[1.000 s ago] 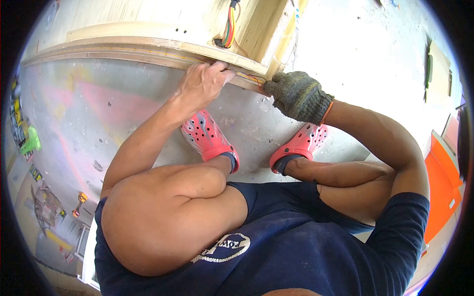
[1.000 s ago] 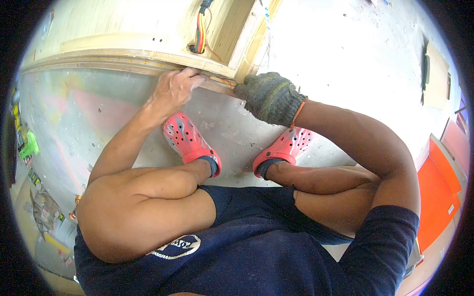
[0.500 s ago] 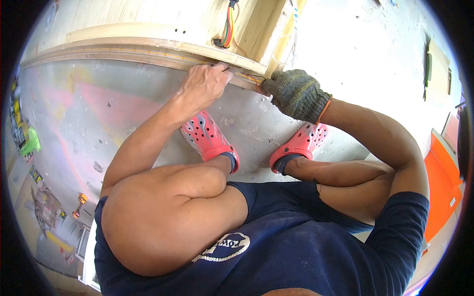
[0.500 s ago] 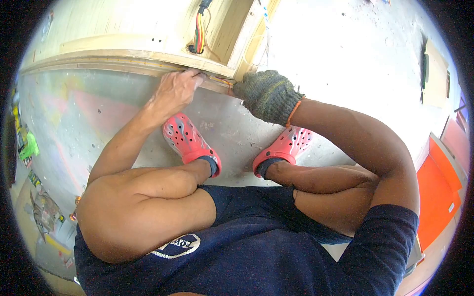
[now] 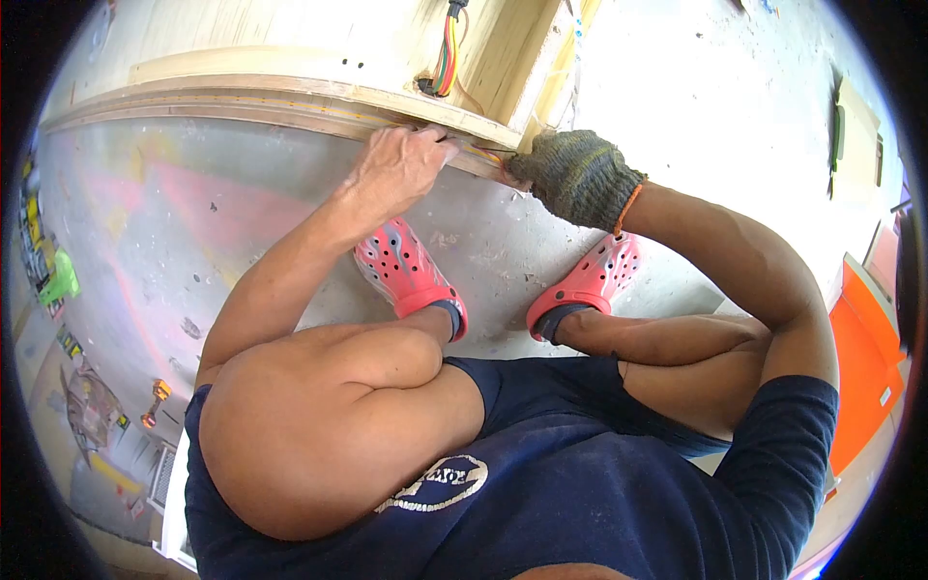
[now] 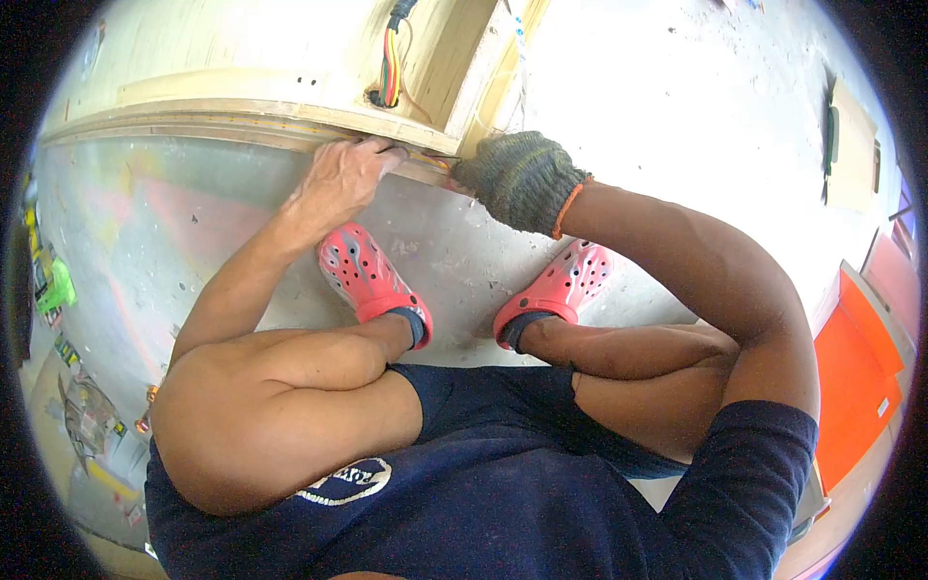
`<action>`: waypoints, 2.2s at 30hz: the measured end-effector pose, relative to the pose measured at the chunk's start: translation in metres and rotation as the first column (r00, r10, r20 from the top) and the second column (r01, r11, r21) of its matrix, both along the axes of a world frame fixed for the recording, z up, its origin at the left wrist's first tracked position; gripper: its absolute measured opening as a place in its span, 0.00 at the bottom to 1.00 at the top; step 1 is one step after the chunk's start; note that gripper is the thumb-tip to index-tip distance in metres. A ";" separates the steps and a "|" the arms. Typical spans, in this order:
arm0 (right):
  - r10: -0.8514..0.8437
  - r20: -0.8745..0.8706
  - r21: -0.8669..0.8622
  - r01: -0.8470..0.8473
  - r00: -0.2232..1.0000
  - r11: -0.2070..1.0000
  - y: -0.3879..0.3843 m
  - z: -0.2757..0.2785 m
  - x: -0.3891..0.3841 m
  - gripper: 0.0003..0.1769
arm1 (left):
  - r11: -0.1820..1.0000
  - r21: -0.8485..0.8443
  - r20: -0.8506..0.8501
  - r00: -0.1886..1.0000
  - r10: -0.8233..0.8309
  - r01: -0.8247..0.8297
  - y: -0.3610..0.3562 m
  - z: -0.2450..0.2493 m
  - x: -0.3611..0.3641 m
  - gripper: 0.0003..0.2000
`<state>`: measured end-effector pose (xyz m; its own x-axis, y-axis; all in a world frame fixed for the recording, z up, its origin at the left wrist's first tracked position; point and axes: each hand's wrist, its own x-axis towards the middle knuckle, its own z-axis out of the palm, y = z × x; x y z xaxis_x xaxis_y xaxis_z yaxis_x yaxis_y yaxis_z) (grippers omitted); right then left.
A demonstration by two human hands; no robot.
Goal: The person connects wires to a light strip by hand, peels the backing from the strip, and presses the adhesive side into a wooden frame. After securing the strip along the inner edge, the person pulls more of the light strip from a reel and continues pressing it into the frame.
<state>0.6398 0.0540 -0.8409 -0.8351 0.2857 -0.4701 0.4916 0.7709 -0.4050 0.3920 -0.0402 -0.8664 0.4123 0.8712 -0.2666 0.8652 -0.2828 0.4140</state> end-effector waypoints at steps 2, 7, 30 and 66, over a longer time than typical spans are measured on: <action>0.018 0.032 0.002 -0.019 0.999 1.000 0.001 0.004 -0.003 0.15 | 0.998 0.061 0.023 1.000 -0.005 0.003 0.000 -0.004 0.000 0.13; 0.005 -0.025 -0.020 -0.006 1.000 1.000 0.001 -0.002 -0.003 0.11 | 0.997 0.073 -0.018 0.999 -0.031 0.032 0.000 -0.003 0.003 0.12; 0.012 -0.087 0.003 -0.012 0.996 1.000 -0.001 -0.011 0.000 0.09 | 0.999 0.038 -0.137 0.990 -0.018 0.023 -0.008 0.025 0.011 0.19; 0.052 -0.024 -0.022 -0.052 0.998 0.998 0.005 0.003 -0.006 0.08 | 0.994 0.083 0.086 0.994 0.066 -0.073 -0.015 -0.006 0.026 0.25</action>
<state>0.6342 0.0591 -0.8376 -0.8595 0.2309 -0.4560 0.4412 0.7856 -0.4338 0.4181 -0.0554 -0.8724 0.3677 0.9166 -0.1567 0.8476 -0.2610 0.4621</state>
